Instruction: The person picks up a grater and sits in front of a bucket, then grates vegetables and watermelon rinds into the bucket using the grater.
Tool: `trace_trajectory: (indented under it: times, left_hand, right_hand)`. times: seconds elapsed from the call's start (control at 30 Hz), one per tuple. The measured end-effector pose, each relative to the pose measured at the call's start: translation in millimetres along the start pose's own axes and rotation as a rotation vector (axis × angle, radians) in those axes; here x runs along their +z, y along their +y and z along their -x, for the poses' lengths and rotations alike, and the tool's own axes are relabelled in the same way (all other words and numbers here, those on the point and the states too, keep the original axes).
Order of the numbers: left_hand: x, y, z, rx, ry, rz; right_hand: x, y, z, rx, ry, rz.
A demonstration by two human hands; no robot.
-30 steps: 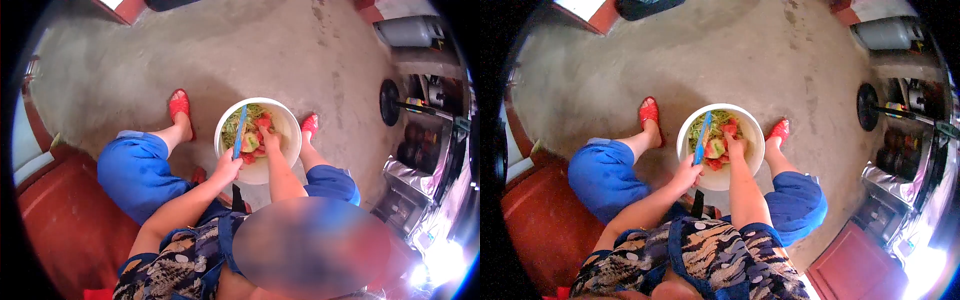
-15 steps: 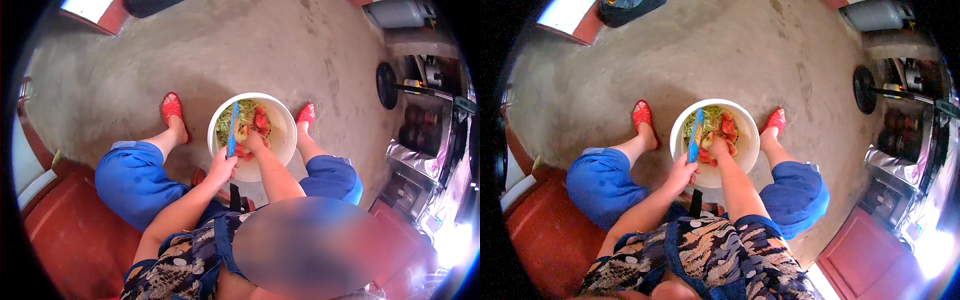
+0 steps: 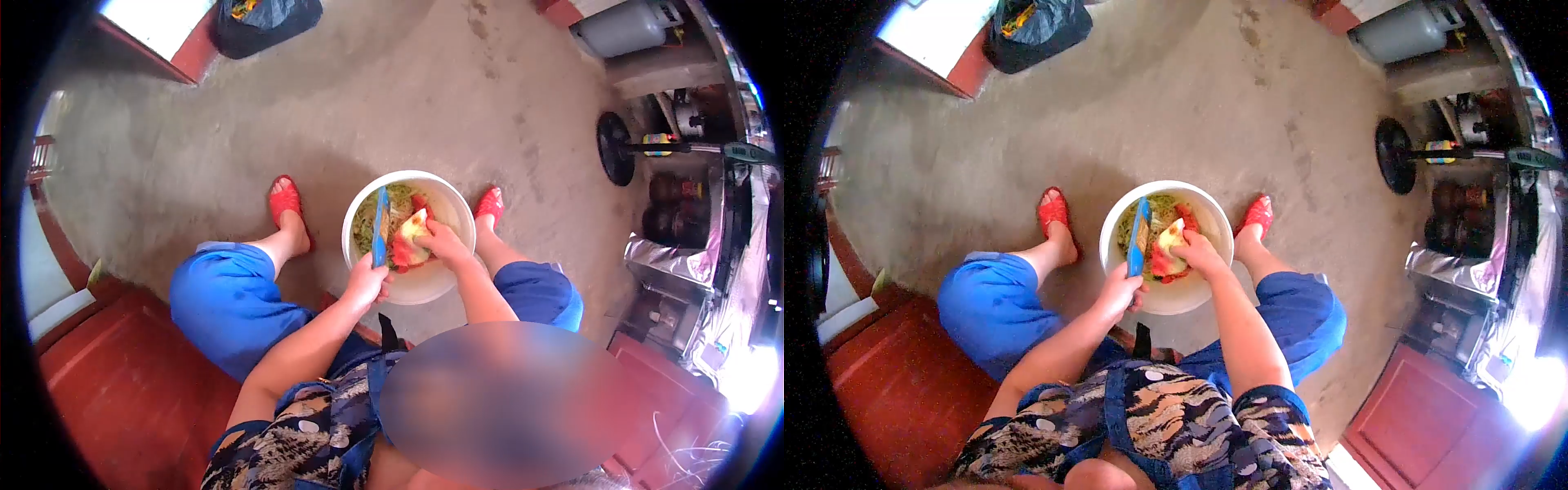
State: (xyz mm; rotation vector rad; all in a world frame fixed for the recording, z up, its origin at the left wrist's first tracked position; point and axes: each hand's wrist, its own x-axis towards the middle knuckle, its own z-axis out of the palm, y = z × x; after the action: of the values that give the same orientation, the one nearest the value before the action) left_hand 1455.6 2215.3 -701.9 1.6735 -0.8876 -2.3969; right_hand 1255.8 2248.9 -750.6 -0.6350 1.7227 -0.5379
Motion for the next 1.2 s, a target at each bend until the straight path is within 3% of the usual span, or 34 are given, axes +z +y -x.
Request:
trace_trajectory:
  times: [0.07,0.13,0.23,0.3,0.47,0.53,0.6,0.7,0.77,0.8,0.87,0.93,1.0,1.07,1.1,1.2]
  left_hand:
    - [0,-2,0,-0.026,-0.037,0.009]
    - [1,-4,0,-0.017,-0.058,0.03]
    - [-3,-3,-2,-0.008,-0.079,0.073]
    - [-4,-3,0,-0.013,-0.098,0.089]
    - [1,-1,2,0.018,-0.043,0.052]
    - [9,-7,10,0.071,-0.037,-0.215]
    - [10,-10,10,0.072,-0.069,-0.235]
    - [0,-8,-2,0.067,-0.06,-0.045]
    - [-2,-3,-6,0.05,-0.038,-0.067]
    - [0,-5,-7,0.024,-0.016,-0.079]
    - [1,-9,-7,0.028,-0.018,-0.086]
    - [5,-13,-2,0.067,-0.072,-0.125]
    - [9,-15,-1,0.02,-0.07,-0.103]
    - [6,-12,3,0.002,-0.063,-0.069]
    - [3,-16,6,-0.008,-0.061,-0.082]
    - [4,-12,1,0.02,-0.075,-0.087]
  right_hand:
    - [-5,-14,12,-0.038,-0.068,-0.013]
    - [2,-18,20,0.02,-0.146,-0.227]
    - [15,-18,27,-0.051,-0.098,-0.153]
    - [19,-16,31,-0.148,-0.002,0.039]
    - [34,-12,32,-0.245,0.138,0.154]
    - [37,-8,21,-0.178,0.421,0.407]
    - [27,2,5,-0.077,0.45,0.257]
    - [25,8,8,-0.149,0.329,0.171]
    - [22,-12,27,-0.253,0.122,0.12]
    - [28,-4,24,-0.306,0.145,0.095]
    - [30,-27,34,-0.174,0.192,-0.054]
    - [36,-6,-3,-0.31,0.475,0.01]
    - [32,-8,-11,-0.273,0.471,-0.023]
    - [35,-11,-18,-0.318,0.627,0.067]
    - [32,-8,-17,-0.217,0.59,-0.004]
    - [28,-9,1,-0.289,0.432,-0.14]
